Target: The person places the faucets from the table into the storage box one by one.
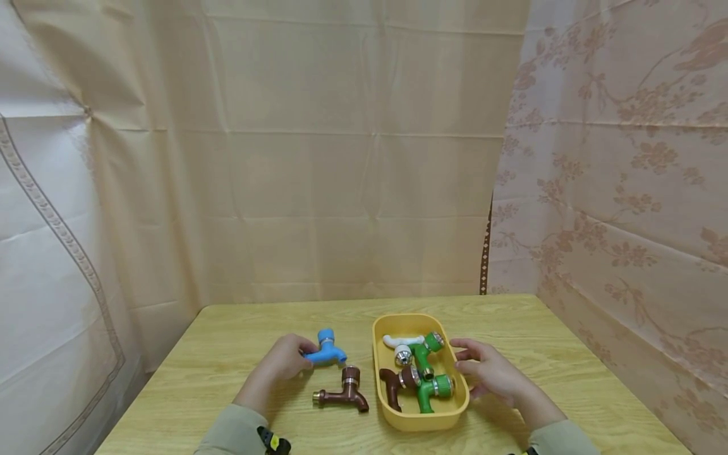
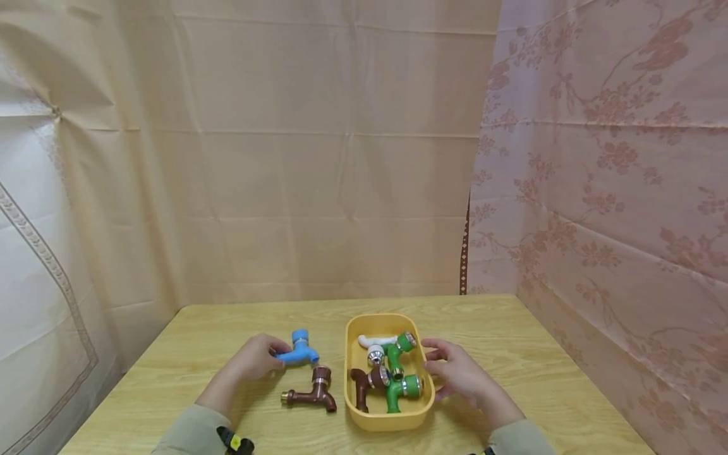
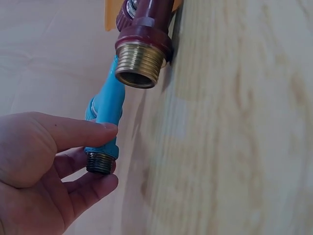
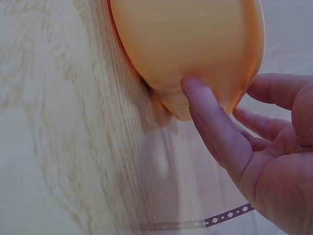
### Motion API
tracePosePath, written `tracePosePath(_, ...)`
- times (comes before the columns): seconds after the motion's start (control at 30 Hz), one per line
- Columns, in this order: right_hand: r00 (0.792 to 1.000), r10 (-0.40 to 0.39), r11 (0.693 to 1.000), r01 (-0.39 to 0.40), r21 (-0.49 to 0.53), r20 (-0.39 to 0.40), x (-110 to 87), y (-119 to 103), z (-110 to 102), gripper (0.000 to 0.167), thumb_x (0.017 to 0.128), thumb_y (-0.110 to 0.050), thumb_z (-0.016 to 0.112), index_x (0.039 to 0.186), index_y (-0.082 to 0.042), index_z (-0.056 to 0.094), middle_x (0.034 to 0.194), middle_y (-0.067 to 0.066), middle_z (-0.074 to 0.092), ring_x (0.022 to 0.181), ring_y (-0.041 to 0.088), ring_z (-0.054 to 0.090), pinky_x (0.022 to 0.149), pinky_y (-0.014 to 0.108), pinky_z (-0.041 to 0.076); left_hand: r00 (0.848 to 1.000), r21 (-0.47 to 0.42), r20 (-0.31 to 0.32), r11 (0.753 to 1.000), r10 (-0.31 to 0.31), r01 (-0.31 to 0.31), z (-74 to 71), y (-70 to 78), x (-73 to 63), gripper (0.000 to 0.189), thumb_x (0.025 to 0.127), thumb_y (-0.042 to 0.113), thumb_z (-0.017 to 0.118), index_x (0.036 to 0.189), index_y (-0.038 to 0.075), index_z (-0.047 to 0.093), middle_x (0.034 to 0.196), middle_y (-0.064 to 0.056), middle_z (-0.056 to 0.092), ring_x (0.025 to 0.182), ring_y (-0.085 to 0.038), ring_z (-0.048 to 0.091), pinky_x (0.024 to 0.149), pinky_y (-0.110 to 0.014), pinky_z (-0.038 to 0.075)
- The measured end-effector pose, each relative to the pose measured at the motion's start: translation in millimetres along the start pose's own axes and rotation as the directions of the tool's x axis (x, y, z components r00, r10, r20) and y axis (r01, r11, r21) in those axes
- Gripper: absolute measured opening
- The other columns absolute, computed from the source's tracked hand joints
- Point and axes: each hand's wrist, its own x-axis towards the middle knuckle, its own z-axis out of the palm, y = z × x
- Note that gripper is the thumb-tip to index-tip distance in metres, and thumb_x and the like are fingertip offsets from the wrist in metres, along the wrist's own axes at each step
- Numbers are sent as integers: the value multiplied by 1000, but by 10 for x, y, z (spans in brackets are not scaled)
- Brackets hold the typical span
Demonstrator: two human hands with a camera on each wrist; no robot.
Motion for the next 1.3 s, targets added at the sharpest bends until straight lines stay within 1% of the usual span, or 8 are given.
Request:
tracePosePath(0.13,1000,4,1000,-4,-4,1,2,-15,-3,61,101,-10,60,153,6,32,131,31,45,88,29,65,57,36,57,1000,-32,-12,999,23,-24,-8,21,-16,22,85,-3,78,104,8,79,96,-2,69,83,-20,59,74,-39,54)
tracePosePath(0.3,1000,9,1000,-9,-11,-10,1,-21,0,61,100,-8,61,153,5,33,131,31,45,90,30,66,59,40,58,999,-55,-17,998,41,-42,-44,78,-48,19,87,0,77,102,11,79,95,-1,70,82,-20,59,72,-37,53)
tracePosePath(0.47,1000,11,1000,-11,-17,-17,-3,-22,9,59,101,-6,59,153,5,34,132,32,45,91,31,66,59,41,59,998,-77,-27,995,61,-63,-89,150,-81,20,88,-3,73,102,9,79,92,-2,69,78,-20,57,66,-35,50)
tracePosePath(0.57,1000,10,1000,-10,-17,-16,-3,-23,12,58,101,-6,58,153,5,34,132,32,45,91,31,66,59,41,58,996,-62,-36,994,84,-86,-113,188,-88,20,88,-4,73,103,8,78,91,-2,69,76,-19,57,64,-34,50)
tracePosePath(0.87,1000,12,1000,-12,-16,-13,0,-28,8,60,100,-7,60,153,5,34,132,32,45,91,30,66,59,40,58,991,-43,-84,993,108,-112,-245,321,-140,19,90,1,75,107,9,78,93,0,69,80,-17,60,69,-37,54)
tracePosePath(1.07,1000,10,1000,-10,-7,-9,3,-28,5,61,100,-8,60,153,5,33,131,32,45,91,30,66,60,41,59,977,-48,-130,983,167,-175,-343,406,-190,20,89,1,76,107,9,78,95,1,70,84,-17,61,72,-39,54)
tracePosePath(1.17,1000,9,1000,-9,-3,-4,4,-20,1,61,100,-8,60,153,6,33,131,32,45,92,31,66,61,42,59,973,-45,-136,980,184,-192,-361,435,-203,19,89,1,76,106,10,78,95,2,70,85,-17,61,73,-39,54)
tracePosePath(1.3,1000,6,1000,-6,0,2,11,-5,-3,61,100,-8,59,153,7,32,132,33,43,93,31,65,61,43,59,974,-47,-131,980,184,-191,-364,454,-213,20,89,1,76,107,10,79,97,1,70,86,-16,62,74,-39,55)
